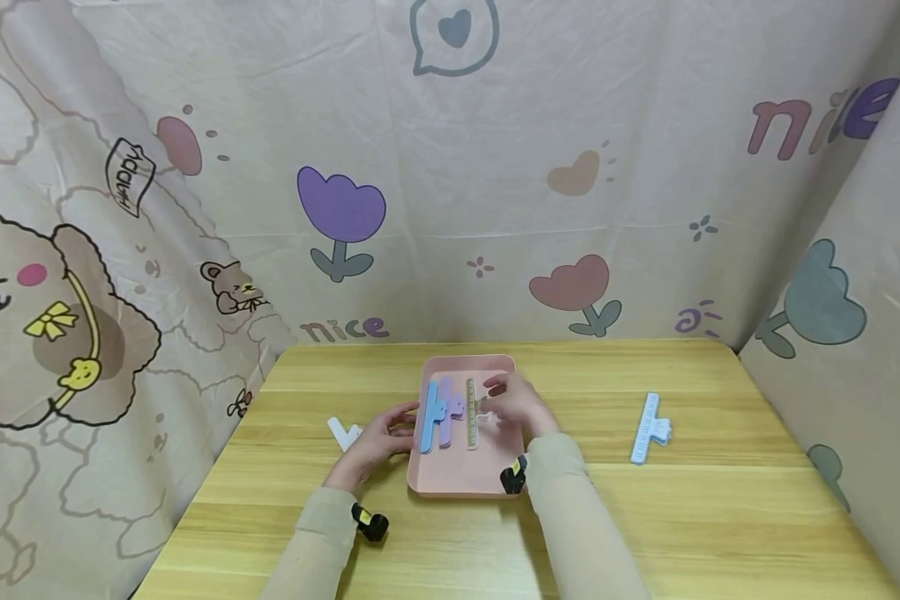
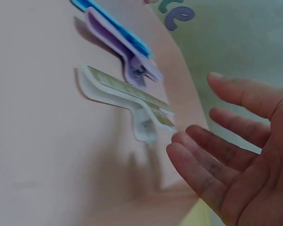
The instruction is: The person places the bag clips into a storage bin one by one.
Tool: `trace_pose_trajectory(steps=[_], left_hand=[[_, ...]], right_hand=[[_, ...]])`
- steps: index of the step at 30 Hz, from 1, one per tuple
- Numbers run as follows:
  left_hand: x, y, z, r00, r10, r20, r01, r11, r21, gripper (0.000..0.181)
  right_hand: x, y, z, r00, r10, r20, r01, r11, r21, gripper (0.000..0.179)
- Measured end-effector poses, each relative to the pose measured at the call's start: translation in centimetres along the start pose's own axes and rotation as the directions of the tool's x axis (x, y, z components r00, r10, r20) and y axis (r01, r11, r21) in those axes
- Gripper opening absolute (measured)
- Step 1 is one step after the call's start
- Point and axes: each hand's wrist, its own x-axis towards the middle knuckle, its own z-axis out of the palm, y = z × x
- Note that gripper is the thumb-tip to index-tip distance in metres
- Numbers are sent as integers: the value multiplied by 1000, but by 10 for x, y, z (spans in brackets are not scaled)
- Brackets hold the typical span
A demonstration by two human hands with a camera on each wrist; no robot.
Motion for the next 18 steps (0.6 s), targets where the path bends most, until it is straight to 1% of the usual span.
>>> trace_pose_trajectory(steps=[2,6,8,11,14,18], left_hand=[[0,0,0,1000,-2,2,2,1000,-3,71],[0,0,1,1000,1,1,-1,1000,4,71],[0,1,1,1000,-2,-3,2,1000,7,70],[1,1,1,1000,-4,-5,4,1000,14,71],[1,0,2,1000,-5,-8,5,1000,16,71],[1,0,2,1000,-6,-15,7,1000,16,70]], right_hand=[[-3,0,-5,1000,-16,3,15,999,46,50],[-10,0,-18,997,-72,-5,72,991,114,51],[-13,1,-24,995,-97,-11,97,986,133,52],[-21,2,-34,994,-111,-19,113,982,151,53],[-30,3,-42,992,-121,-20,123,973,194,54],[-42,7,-53,989,-143,-31,147,967,209,56]])
